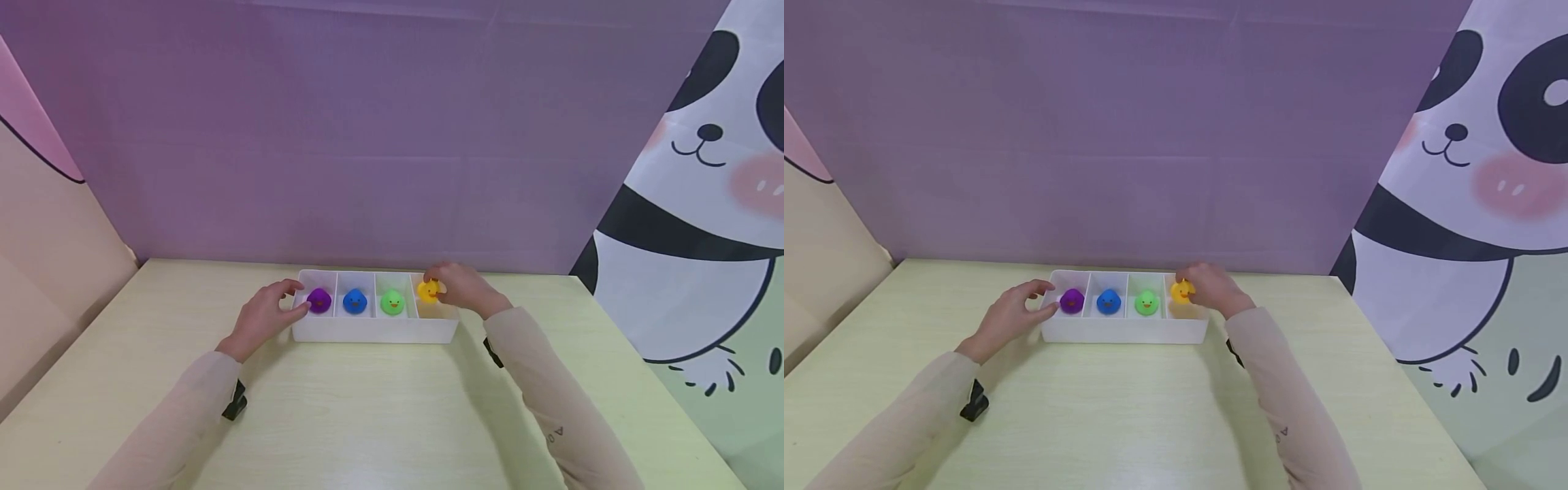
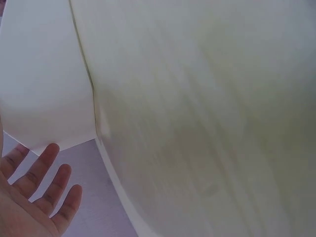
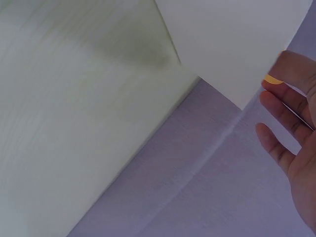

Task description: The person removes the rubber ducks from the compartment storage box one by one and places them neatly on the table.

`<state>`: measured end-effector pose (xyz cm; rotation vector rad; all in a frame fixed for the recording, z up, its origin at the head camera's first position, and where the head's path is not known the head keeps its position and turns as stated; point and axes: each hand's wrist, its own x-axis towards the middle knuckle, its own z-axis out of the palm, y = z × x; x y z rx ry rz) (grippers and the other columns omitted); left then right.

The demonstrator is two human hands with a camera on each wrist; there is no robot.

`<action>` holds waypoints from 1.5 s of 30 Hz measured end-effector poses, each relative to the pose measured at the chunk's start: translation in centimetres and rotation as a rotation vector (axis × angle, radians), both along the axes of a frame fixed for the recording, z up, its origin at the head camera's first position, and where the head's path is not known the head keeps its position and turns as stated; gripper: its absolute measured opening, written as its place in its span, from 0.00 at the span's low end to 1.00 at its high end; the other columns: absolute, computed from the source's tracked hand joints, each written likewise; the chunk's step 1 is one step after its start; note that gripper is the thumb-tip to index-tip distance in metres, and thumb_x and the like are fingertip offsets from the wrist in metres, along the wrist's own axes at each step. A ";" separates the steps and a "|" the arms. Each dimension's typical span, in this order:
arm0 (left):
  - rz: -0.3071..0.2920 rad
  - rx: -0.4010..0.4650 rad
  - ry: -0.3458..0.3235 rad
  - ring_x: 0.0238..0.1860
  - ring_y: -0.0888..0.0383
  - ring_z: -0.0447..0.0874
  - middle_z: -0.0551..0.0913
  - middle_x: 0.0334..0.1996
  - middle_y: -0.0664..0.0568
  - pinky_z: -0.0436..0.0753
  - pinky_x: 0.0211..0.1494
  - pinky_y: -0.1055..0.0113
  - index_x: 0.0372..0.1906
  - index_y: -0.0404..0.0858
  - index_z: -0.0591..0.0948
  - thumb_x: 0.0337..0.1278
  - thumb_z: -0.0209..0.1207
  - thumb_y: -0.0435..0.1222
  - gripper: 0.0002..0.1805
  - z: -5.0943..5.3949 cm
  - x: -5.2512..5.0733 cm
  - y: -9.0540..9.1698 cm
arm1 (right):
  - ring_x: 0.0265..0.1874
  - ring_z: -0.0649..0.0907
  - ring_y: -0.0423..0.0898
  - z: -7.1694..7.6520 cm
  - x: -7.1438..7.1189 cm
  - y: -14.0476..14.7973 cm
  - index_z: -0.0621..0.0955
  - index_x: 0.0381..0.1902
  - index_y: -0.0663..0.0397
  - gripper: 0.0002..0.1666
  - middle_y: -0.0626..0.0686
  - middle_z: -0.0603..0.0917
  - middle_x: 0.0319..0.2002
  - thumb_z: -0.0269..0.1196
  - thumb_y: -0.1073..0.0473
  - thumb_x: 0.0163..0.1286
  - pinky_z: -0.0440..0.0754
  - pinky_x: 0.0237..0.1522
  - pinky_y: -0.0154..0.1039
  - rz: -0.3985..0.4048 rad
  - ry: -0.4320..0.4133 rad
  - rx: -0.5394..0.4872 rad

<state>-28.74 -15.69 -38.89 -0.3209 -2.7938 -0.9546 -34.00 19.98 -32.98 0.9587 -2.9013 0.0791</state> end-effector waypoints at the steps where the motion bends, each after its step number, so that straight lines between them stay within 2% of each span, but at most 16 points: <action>1: -0.002 -0.002 0.003 0.51 0.44 0.75 0.78 0.49 0.44 0.77 0.48 0.48 0.54 0.41 0.74 0.53 0.57 0.50 0.26 0.0 0.0 0.0 | 0.40 0.79 0.50 0.2 0.0 0.0 0.80 0.43 0.55 0.17 0.52 0.82 0.42 0.67 0.65 0.53 0.79 0.46 0.45 0.000 0.008 0.004; 15: 0.001 -0.009 0.020 0.51 0.44 0.75 0.79 0.49 0.44 0.76 0.48 0.47 0.54 0.41 0.74 0.53 0.57 0.49 0.25 0.0 0.1 0.0 | 0.39 0.78 0.49 2.7 0.6 0.6 0.80 0.43 0.54 0.18 0.51 0.82 0.40 0.67 0.65 0.51 0.78 0.45 0.46 0.030 0.092 0.021; 24: 0.001 -0.009 0.027 0.50 0.45 0.76 0.79 0.49 0.45 0.76 0.48 0.48 0.54 0.42 0.74 0.53 0.58 0.49 0.25 -0.2 -0.1 0.0 | 0.40 0.78 0.49 3.7 0.8 1.5 0.81 0.42 0.53 0.17 0.51 0.81 0.41 0.67 0.66 0.52 0.78 0.46 0.46 -0.016 0.086 0.016; 35: 0.009 0.001 0.009 0.51 0.45 0.75 0.78 0.49 0.45 0.76 0.48 0.48 0.54 0.42 0.74 0.52 0.58 0.50 0.25 -0.3 -0.1 -0.1 | 0.40 0.77 0.50 3.9 1.0 3.4 0.81 0.41 0.55 0.18 0.52 0.82 0.40 0.68 0.67 0.50 0.78 0.46 0.47 -0.011 0.110 -0.005; 45: 0.007 0.003 0.008 0.50 0.45 0.75 0.78 0.49 0.46 0.76 0.49 0.48 0.54 0.43 0.74 0.52 0.57 0.50 0.25 -0.2 0.0 0.0 | 0.38 0.78 0.50 3.2 1.2 5.5 0.81 0.40 0.55 0.17 0.51 0.82 0.38 0.67 0.67 0.49 0.79 0.41 0.48 -0.024 0.127 -0.008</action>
